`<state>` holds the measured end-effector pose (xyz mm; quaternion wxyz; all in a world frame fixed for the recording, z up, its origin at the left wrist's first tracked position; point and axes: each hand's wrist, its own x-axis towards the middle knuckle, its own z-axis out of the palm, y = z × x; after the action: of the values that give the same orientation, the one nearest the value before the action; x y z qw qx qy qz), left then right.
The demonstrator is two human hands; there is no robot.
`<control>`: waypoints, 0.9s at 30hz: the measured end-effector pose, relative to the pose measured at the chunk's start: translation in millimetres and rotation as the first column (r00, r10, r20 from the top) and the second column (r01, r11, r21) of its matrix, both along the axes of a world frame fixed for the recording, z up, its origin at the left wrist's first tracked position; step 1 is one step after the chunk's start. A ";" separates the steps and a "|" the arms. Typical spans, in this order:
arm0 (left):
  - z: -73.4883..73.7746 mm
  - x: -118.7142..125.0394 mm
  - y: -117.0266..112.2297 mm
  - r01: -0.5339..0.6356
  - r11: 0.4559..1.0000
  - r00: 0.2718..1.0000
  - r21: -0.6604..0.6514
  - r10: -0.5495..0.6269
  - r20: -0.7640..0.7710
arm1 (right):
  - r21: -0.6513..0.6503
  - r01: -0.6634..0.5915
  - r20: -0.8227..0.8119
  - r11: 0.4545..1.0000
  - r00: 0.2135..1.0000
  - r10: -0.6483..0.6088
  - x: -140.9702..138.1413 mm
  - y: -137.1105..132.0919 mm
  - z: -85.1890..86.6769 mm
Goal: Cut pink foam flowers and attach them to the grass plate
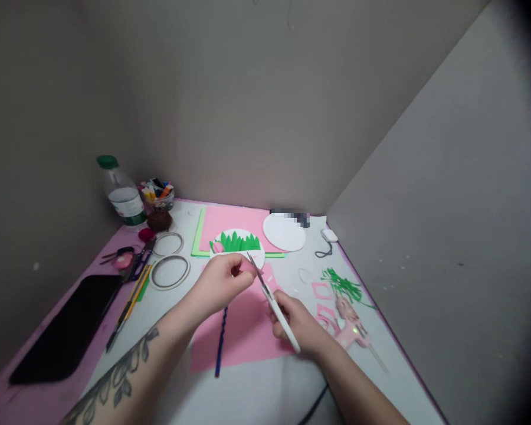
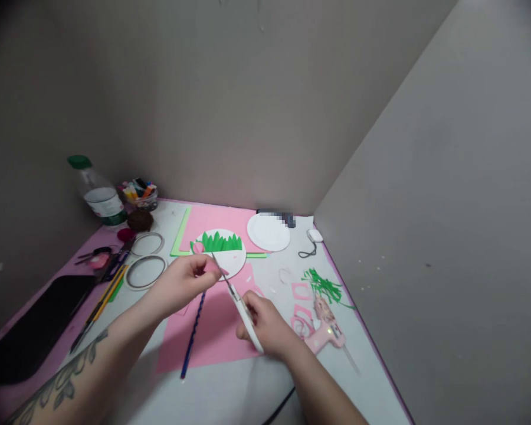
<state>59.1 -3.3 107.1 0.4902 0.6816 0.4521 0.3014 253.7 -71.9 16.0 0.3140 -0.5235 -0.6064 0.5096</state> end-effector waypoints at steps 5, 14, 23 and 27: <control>-5.1 2.6 -0.3 -0.006 1.000 0.999 -0.012 0.007 0.037 | -0.005 -0.006 -0.037 1.000 0.999 0.005 -1.9 -0.9 -3.7; -6.1 2.8 -2.3 0.007 1.000 0.999 -0.024 -0.006 0.035 | -0.005 -0.005 -0.050 1.000 0.999 0.005 -2.8 -0.8 -3.2; -6.7 0.2 0.1 0.023 1.000 1.000 -0.010 -0.023 0.012 | -0.005 -0.011 -0.077 1.000 0.997 0.010 2.4 -1.0 -5.3; -6.7 1.7 -1.1 0.017 1.000 0.999 -0.026 -0.016 0.028 | -0.011 -0.014 -0.065 1.000 0.998 0.013 0.3 -0.9 -7.4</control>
<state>60.8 -4.4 100.4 0.5076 0.6747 0.4435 0.3009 254.0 -72.9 8.6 0.3271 -0.5045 -0.5964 0.5318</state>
